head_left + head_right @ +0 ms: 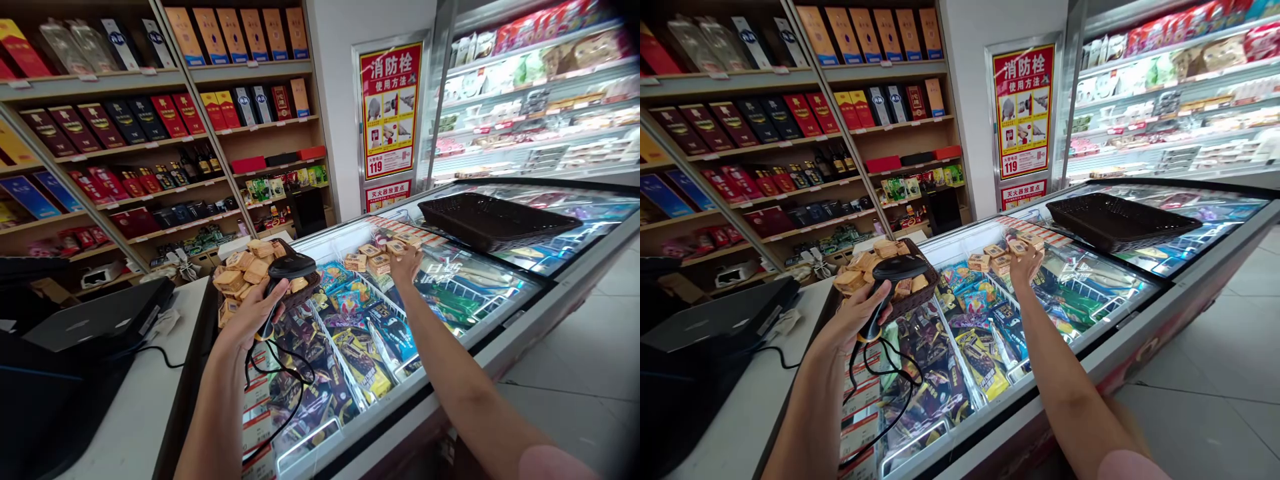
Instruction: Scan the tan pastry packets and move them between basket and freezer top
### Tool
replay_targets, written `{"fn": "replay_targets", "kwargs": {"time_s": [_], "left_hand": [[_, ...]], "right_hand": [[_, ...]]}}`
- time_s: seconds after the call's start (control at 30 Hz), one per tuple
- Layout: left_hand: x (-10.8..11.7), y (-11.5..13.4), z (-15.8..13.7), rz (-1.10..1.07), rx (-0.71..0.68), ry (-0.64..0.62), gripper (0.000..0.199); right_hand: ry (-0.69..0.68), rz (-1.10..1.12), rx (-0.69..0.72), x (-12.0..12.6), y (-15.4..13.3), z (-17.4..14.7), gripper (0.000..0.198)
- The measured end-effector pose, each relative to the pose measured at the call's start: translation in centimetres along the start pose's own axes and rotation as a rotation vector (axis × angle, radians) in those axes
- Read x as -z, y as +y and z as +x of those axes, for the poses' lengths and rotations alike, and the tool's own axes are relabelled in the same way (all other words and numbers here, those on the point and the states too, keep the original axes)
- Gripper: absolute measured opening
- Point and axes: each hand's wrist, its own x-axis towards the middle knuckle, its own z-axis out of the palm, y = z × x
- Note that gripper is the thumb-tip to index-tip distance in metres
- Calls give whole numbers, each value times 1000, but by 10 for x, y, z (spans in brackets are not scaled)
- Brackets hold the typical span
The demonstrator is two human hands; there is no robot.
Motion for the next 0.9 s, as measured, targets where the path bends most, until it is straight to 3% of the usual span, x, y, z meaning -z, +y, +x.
{"fn": "replay_targets", "kwargs": {"time_s": [0.17, 0.27, 0.33, 0.4, 0.53, 0.6, 0.73, 0.83, 0.9], "left_hand": [[13, 0, -1, 16, 4, 25, 55], [33, -2, -4, 43, -5, 85, 55], [51, -6, -8, 85, -11, 159, 54], [69, -11, -14, 153, 4, 258, 53], [96, -19, -24, 219, 57, 489, 52], [102, -20, -27, 201, 60, 561, 53], [101, -17, -31, 162, 30, 513, 53], [97, -16, -31, 150, -20, 460, 52], [94, -16, -30, 135, -48, 435, 51]], "right_hand": [[-34, -4, 4, -4, 2, -7, 48], [-2, -87, 19, -3, -10, -17, 50], [-12, -83, 101, -5, -26, -31, 47], [-134, -37, 243, -10, -51, -55, 41], [-668, 46, 553, -25, -121, -134, 29], [-859, 64, 668, -31, -158, -176, 32], [-970, -89, 741, -42, -212, -230, 50], [-981, -145, 701, -43, -224, -242, 49], [-969, -42, 680, -39, -221, -240, 43]]}}
